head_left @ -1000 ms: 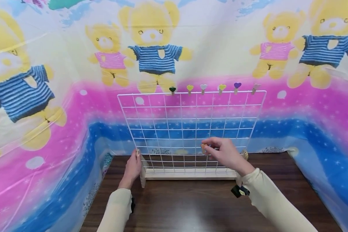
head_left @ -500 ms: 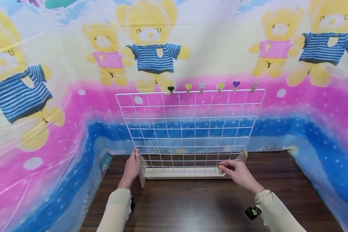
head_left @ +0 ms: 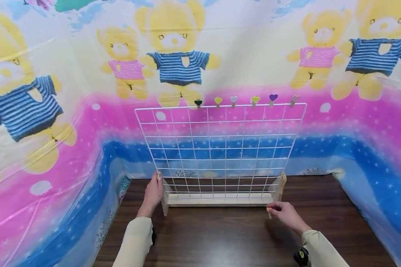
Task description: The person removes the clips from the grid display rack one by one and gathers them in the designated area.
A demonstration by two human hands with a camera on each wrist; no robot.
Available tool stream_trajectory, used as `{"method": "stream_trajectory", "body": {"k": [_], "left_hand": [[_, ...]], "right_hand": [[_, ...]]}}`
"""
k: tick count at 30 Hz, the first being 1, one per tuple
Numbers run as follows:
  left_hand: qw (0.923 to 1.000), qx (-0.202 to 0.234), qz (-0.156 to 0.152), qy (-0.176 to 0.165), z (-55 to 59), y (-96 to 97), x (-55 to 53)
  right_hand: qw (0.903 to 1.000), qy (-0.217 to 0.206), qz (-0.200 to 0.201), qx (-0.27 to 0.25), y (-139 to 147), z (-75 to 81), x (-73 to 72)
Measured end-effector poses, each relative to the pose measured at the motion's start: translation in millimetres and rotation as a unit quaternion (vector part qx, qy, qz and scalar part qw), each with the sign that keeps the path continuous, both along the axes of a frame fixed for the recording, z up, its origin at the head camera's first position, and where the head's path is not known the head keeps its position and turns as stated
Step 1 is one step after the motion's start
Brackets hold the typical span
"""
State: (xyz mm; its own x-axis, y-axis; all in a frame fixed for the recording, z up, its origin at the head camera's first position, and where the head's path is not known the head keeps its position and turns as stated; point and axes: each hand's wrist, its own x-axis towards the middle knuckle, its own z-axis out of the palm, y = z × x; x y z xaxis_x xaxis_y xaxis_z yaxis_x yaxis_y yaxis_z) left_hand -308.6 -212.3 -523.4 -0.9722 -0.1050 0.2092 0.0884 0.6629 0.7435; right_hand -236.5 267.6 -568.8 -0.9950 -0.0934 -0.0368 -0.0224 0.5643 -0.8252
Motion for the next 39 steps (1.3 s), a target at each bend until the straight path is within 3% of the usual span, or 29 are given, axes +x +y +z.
{"method": "stream_trajectory", "body": {"k": [7,13,25,33,39], "left_hand": [[1.0,0.0,-0.002,-0.002,-0.8,-0.2,-1.2],[1.0,0.002,-0.002,-0.001,0.7,-1.6,-1.9],[1.0,-0.005,-0.004,-0.005,-0.3,-2.5,-3.5],[1.0,-0.003,-0.005,-0.008,-3.6,-1.7,-2.6],[1.0,0.0,-0.007,-0.001,-4.1,-1.7,-3.6]], "right_hand": [[0.9995,-0.02,-0.019,0.015,12,-27.8,0.1],[0.9998,-0.007,0.006,0.017,10,-41.9,-0.7],[0.9983,-0.007,0.056,0.015,-3,-60.3,0.7],[0.9985,-0.007,0.054,0.012,-4,-70.7,6.7],[0.9992,-0.008,0.039,0.01,-4,-68.8,8.0]]}}
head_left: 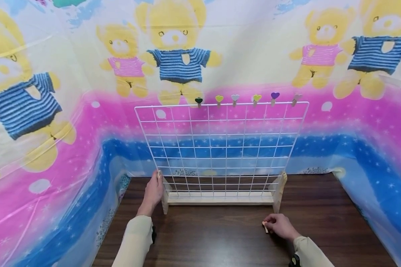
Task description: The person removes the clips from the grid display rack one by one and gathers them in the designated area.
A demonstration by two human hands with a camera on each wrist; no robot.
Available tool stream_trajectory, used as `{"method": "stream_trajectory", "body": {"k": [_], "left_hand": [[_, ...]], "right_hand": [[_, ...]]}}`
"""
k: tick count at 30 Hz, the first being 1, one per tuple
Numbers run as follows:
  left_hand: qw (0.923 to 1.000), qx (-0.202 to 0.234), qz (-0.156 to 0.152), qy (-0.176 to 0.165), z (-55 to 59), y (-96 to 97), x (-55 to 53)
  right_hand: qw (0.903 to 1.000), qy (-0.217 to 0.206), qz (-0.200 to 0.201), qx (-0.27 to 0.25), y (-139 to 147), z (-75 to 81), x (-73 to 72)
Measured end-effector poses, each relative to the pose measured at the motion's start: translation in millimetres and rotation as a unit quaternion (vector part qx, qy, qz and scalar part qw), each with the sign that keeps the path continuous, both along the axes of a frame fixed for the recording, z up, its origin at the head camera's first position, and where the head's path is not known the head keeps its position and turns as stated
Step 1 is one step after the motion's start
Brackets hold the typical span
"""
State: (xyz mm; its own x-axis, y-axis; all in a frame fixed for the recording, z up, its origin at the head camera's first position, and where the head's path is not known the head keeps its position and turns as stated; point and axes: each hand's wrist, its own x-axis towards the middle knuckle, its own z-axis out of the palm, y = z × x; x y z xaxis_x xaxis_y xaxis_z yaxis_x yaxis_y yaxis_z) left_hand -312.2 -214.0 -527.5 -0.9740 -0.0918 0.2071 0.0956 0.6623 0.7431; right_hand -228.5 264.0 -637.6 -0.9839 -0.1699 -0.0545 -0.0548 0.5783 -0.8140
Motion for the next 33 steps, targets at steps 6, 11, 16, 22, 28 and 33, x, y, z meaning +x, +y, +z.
{"method": "stream_trajectory", "body": {"k": [6,11,16,22,28,33], "left_hand": [[1.0,0.0,0.0,-0.001,2.0,0.6,0.1],[1.0,0.005,0.0,0.004,2.6,1.1,0.1],[0.9999,0.007,-0.007,0.003,1.7,1.8,0.4],[1.0,0.004,-0.006,0.007,2.1,1.7,1.8],[1.0,0.002,-0.003,0.005,2.5,0.9,2.0],[1.0,0.0,-0.004,0.008,3.8,1.5,2.9]], "right_hand": [[0.9997,-0.015,-0.009,0.018,3.5,-1.1,-0.8],[0.9994,-0.009,-0.006,0.034,4.6,-2.5,-1.7],[0.9988,-0.003,-0.002,0.048,5.3,-1.6,0.1],[0.999,-0.011,-0.004,0.043,6.1,-4.8,0.8],[0.9991,-0.017,-0.004,0.039,7.1,-4.6,2.4],[0.9996,-0.015,0.003,0.025,10.0,-4.4,3.0]]}}
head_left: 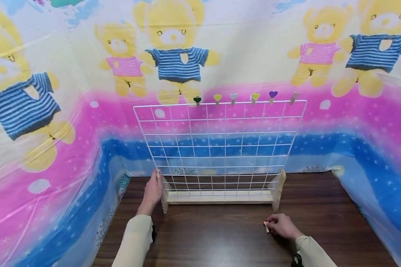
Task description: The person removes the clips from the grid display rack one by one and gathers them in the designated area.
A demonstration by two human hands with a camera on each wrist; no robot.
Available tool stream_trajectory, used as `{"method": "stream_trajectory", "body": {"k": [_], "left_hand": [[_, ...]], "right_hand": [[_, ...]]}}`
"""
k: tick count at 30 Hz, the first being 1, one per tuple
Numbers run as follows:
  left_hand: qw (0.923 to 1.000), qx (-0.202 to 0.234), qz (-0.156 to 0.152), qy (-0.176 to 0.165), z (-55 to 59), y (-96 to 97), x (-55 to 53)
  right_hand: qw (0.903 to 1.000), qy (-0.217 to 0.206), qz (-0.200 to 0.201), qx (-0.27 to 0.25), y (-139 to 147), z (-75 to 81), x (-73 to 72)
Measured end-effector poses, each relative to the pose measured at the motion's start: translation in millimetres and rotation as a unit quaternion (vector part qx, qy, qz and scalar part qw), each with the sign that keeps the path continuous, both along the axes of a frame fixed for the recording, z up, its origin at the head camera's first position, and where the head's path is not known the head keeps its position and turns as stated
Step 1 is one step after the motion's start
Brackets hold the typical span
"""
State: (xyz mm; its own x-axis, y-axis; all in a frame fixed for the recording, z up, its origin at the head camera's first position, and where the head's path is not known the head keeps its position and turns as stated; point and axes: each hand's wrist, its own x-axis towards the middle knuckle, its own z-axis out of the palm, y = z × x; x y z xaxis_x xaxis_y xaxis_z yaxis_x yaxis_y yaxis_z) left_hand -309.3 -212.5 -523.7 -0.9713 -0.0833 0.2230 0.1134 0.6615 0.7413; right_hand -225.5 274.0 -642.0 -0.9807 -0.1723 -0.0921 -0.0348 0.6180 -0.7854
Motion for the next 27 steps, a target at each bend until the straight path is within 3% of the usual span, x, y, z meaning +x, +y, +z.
{"method": "stream_trajectory", "body": {"k": [4,10,18,22,27], "left_hand": [[1.0,0.003,0.001,-0.002,0.8,-0.4,0.6],[1.0,0.001,-0.002,-0.002,-0.2,-1.1,0.4],[1.0,-0.002,0.001,0.0,-3.1,-1.7,-2.4],[1.0,-0.002,0.003,-0.002,-3.7,-1.7,-1.4],[1.0,0.0,0.001,-0.004,-3.3,-1.6,-1.0]], "right_hand": [[0.9997,0.017,0.018,-0.009,1,3.2,-0.1],[0.9999,0.008,0.009,0.004,2,5.8,1.2],[0.9994,0.022,0.0,0.029,7,23.7,0.2],[0.9979,0.031,-0.013,0.056,3,42.4,-5.2],[0.9945,0.072,-0.004,0.075,-12,81.8,-11.2]]}}
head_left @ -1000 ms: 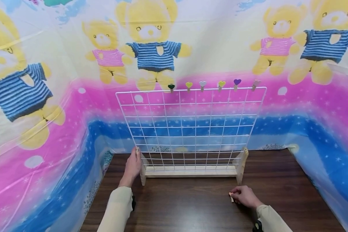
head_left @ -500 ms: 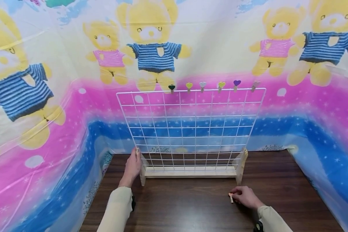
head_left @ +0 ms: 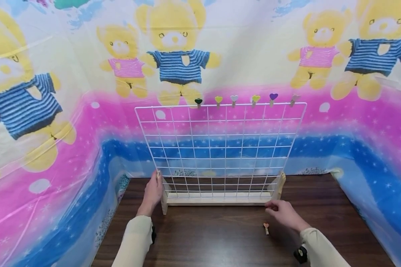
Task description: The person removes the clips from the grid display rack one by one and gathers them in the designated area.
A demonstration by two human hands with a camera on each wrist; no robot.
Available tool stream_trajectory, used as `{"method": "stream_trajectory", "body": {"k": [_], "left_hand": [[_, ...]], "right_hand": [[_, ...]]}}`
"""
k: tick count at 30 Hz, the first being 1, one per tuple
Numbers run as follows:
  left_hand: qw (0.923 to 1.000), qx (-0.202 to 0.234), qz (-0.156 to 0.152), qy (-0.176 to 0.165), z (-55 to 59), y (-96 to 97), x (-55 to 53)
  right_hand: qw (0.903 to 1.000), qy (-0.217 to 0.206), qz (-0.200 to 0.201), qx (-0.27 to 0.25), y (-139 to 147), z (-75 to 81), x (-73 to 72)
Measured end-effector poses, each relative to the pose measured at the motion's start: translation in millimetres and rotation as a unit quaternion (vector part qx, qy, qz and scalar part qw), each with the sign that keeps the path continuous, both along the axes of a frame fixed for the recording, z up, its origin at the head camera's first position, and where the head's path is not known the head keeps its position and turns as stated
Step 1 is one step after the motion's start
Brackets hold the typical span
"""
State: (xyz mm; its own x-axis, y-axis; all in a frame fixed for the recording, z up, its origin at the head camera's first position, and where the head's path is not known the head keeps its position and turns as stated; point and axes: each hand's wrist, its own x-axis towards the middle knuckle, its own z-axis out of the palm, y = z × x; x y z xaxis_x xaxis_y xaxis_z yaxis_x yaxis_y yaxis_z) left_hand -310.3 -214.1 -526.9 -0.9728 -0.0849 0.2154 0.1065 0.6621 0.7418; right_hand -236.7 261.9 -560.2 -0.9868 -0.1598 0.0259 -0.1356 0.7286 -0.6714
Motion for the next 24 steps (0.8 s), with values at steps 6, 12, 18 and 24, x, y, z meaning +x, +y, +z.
{"method": "stream_trajectory", "body": {"k": [6,12,18,24], "left_hand": [[1.0,-0.008,0.003,-0.002,0.5,0.2,-0.3],[1.0,-0.003,0.007,0.002,-0.1,0.6,-0.7],[1.0,-0.004,0.008,-0.001,0.2,0.3,-0.5],[0.9999,-0.009,0.007,-0.008,3.8,0.6,1.7]], "right_hand": [[0.998,0.046,0.042,-0.006,-21,47.7,-3.9],[0.992,0.086,0.091,-0.015,-41,98.0,-7.4],[0.9846,0.122,0.123,-0.024,-63,153.3,-15.0],[0.9688,0.205,0.136,-0.034,-88,208.5,-21.6]]}}
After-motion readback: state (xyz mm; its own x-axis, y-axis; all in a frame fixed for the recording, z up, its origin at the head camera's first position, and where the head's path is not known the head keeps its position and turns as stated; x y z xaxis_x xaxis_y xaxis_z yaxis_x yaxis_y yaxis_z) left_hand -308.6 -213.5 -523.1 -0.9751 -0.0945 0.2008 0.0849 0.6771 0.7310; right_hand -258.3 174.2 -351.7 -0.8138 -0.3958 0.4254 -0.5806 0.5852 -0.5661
